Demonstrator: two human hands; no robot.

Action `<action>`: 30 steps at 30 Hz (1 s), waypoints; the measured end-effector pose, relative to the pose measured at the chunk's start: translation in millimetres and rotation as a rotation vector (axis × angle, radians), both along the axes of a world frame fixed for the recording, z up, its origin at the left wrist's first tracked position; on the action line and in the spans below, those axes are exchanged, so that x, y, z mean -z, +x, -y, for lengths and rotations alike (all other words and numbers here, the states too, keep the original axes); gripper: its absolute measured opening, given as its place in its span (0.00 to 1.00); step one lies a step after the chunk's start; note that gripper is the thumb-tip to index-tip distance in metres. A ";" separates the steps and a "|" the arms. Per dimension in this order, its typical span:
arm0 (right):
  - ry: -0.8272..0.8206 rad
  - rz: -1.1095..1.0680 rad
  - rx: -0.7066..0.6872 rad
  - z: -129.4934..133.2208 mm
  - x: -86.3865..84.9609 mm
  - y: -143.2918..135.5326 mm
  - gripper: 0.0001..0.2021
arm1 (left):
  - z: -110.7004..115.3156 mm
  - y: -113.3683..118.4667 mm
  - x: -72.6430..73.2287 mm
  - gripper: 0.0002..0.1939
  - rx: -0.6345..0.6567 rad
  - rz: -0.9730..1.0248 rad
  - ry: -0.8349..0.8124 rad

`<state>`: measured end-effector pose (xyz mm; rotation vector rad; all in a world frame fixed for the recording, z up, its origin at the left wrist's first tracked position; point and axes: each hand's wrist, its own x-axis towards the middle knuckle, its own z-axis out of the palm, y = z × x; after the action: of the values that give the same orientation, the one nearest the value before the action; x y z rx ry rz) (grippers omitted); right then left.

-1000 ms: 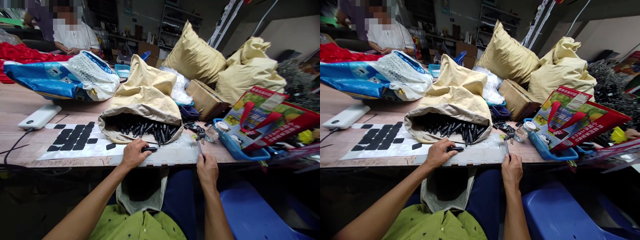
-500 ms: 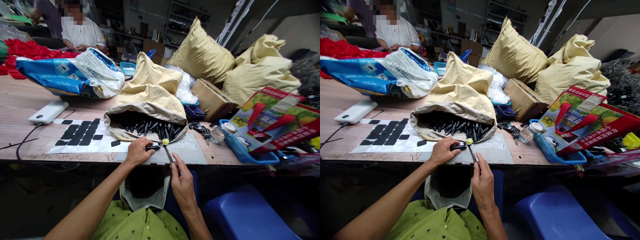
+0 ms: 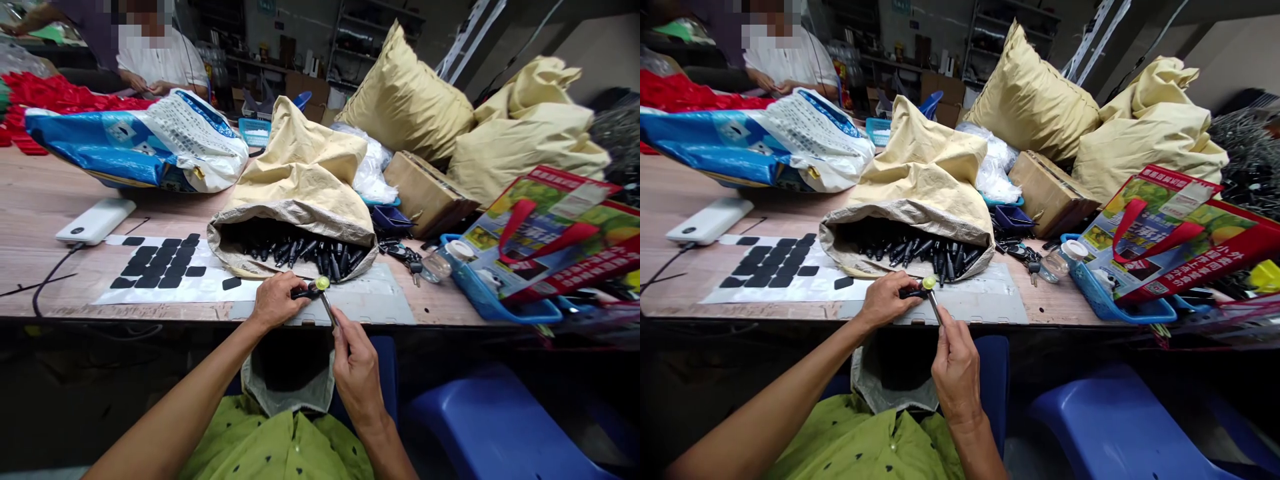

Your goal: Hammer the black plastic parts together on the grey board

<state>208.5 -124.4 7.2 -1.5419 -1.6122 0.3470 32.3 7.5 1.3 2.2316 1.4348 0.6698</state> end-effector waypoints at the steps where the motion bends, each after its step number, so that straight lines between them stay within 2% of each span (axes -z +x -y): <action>1: 0.000 0.009 -0.007 0.8 0.4 -1.5 0.20 | 0.0 -0.1 0.0 0.09 0.000 -0.003 0.001; 11: -0.062 0.102 -0.012 3.8 5.0 -7.3 0.23 | 0.9 1.6 -2.2 0.08 -0.008 -0.007 0.007; 14: -0.034 0.072 0.001 1.2 -5.1 -3.2 0.22 | 0.3 1.3 -1.2 0.08 0.004 -0.009 0.006; 19: 0.139 0.060 0.071 1.0 -23.2 -2.7 0.22 | -0.2 0.0 1.6 0.09 0.011 -0.006 0.009; 21: 0.141 0.091 0.056 3.7 -20.0 -4.8 0.23 | 0.0 0.0 1.3 0.09 0.014 0.002 0.010; 26: -0.047 0.159 -0.021 7.0 -5.0 -4.1 0.23 | 0.8 0.6 -1.4 0.06 0.010 -0.003 -0.004; 30: 0.050 0.129 0.055 4.4 -12.3 0.2 0.22 | 0.6 0.2 -1.2 0.08 0.016 0.001 -0.007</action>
<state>208.7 -128.8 19.5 -1.5953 -1.6612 0.1791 32.5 6.9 2.5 2.2344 1.4146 0.6599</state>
